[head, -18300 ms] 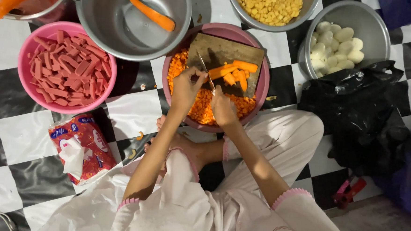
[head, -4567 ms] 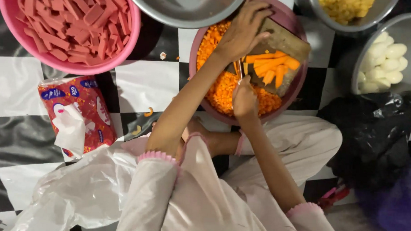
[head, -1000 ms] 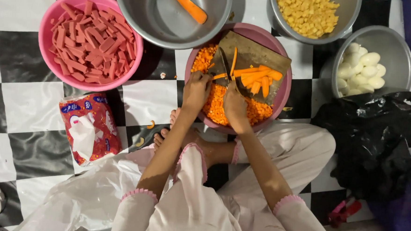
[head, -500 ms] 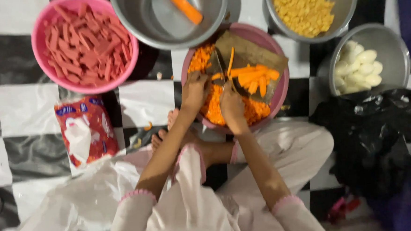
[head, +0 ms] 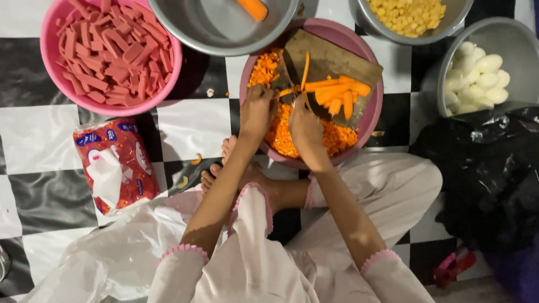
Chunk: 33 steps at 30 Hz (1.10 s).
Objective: A person sitting on the floor is peeling and chopping carrots into small pieces on a wooden cutting board.
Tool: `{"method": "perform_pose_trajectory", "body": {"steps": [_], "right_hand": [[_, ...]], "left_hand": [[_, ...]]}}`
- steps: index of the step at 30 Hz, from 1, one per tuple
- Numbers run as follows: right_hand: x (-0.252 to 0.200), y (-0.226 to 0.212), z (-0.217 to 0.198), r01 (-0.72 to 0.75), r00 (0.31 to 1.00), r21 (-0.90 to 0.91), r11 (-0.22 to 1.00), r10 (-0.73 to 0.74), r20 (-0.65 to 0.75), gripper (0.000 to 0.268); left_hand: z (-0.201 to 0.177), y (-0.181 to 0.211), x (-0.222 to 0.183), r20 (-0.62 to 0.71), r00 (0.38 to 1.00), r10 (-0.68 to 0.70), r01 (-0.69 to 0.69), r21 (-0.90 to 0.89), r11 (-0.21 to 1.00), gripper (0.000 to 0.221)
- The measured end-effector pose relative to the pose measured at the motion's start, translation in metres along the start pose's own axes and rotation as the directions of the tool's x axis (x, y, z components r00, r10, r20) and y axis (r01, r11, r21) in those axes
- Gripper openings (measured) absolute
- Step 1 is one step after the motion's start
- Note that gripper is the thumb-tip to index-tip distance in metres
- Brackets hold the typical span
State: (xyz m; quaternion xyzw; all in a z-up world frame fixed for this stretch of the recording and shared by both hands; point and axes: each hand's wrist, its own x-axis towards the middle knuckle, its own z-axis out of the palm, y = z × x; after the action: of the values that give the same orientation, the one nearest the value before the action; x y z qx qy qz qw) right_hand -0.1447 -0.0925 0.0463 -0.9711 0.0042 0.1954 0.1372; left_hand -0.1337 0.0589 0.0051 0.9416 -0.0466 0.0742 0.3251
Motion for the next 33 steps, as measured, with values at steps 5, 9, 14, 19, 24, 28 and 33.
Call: {"method": "perform_pose_trajectory", "body": {"steps": [5, 9, 14, 19, 24, 28, 33], "right_hand": [[0.007, 0.003, 0.02, 0.002, 1.0, 0.018, 1.0, -0.003, 0.004, 0.041], [-0.001, -0.011, -0.008, 0.016, 1.0, 0.0, 1.0, -0.016, -0.013, 0.041], [-0.008, -0.015, 0.003, -0.026, 0.999, 0.033, 0.999, 0.025, 0.03, 0.042], [-0.018, -0.014, -0.04, -0.033, 0.999, 0.161, 0.986, 0.027, 0.043, 0.044], [-0.042, -0.007, -0.037, -0.017, 0.999, 0.18, 0.983, 0.022, -0.025, 0.045], [-0.052, -0.011, -0.034, -0.017, 0.998, 0.201, 0.979, 0.028, -0.051, 0.043], [-0.046, -0.005, -0.016, 0.017, 0.996, 0.103, 0.995, -0.008, -0.089, 0.039]], "left_hand": [[0.001, 0.0, -0.003, 0.033, 0.999, -0.022, 0.022, 0.01, 1.0, 0.009], [-0.003, 0.0, 0.001, 0.03, 0.999, -0.014, 0.014, -0.002, 1.0, 0.01], [-0.006, 0.008, -0.011, -0.027, 1.0, -0.004, 0.003, -0.027, 1.0, 0.004], [0.012, 0.008, 0.003, -0.041, 0.999, 0.019, -0.02, -0.04, 0.999, 0.011], [0.018, 0.02, 0.001, -0.067, 0.998, -0.014, 0.009, -0.061, 0.998, 0.012], [0.026, 0.014, 0.0, -0.12, 0.992, -0.027, 0.024, -0.031, 0.999, 0.009], [0.014, 0.018, 0.0, -0.203, 0.979, -0.005, 0.001, -0.022, 1.0, 0.012]]}}
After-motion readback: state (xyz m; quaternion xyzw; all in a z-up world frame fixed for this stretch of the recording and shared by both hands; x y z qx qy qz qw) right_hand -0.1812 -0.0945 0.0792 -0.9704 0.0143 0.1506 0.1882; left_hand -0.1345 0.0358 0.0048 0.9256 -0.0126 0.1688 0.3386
